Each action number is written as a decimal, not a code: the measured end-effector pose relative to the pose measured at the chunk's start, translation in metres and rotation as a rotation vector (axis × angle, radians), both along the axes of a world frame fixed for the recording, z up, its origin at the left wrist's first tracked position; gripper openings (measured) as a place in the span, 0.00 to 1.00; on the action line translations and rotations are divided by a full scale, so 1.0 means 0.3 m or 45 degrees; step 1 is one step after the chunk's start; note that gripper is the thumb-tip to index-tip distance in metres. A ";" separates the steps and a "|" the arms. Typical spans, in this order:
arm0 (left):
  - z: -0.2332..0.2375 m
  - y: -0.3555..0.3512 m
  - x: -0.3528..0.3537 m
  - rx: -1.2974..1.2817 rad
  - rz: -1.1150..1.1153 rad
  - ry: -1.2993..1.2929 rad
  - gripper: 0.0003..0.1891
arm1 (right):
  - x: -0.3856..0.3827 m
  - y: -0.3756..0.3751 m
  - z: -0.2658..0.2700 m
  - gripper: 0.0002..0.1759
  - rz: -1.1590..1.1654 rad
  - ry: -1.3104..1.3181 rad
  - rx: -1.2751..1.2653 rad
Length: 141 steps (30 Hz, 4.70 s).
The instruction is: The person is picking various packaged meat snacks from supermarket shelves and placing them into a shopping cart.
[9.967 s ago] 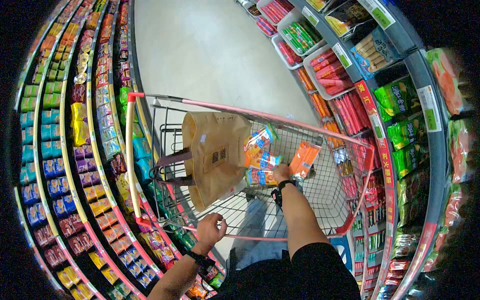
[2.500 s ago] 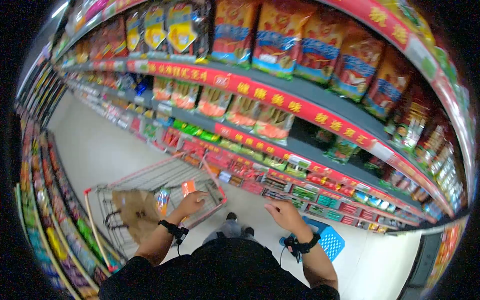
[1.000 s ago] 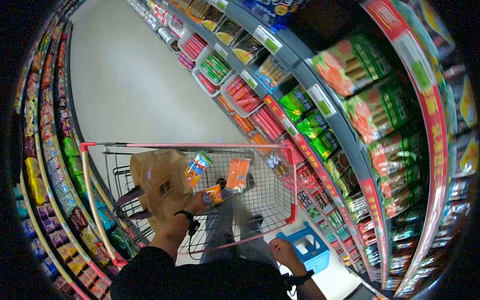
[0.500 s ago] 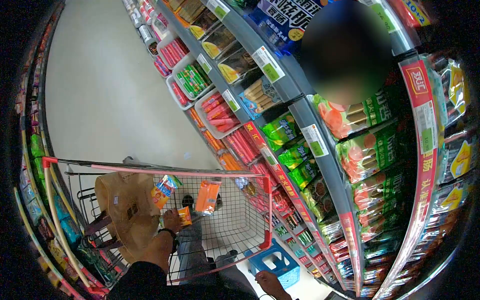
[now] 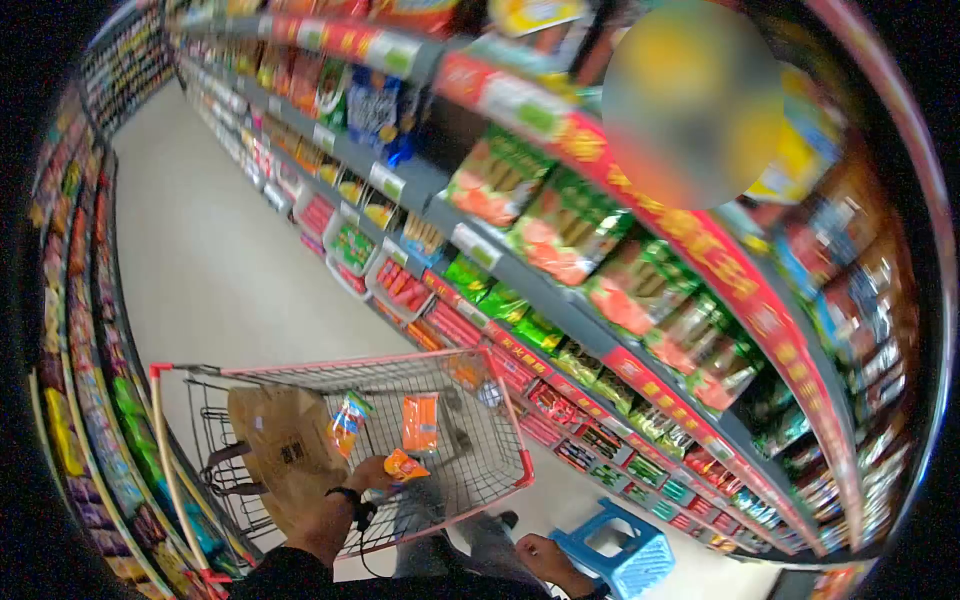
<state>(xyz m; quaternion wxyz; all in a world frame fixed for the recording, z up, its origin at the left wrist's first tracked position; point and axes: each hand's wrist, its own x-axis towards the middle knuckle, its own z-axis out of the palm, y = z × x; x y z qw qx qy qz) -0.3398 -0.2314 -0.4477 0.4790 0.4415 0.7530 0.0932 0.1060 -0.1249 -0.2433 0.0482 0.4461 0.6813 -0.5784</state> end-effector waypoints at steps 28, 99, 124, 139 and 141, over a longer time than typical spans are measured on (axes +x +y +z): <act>1.475 0.345 1.632 0.427 -1.025 -0.092 0.26 | 0.973 -0.023 0.672 0.08 -0.466 0.660 0.698; 1.765 0.600 1.835 1.027 -0.243 -0.554 0.20 | 1.017 0.126 0.566 0.37 -0.670 1.063 -0.505; 2.131 1.151 1.428 1.576 -0.348 -1.008 0.32 | 0.653 0.766 1.443 0.36 -0.538 1.372 0.845; 2.244 1.476 1.317 2.080 -0.152 -0.162 0.27 | 0.408 1.125 1.609 0.31 -0.733 0.870 1.752; 2.221 1.483 1.335 2.174 -0.127 0.006 0.28 | 0.399 1.140 1.603 0.23 -0.765 0.697 1.754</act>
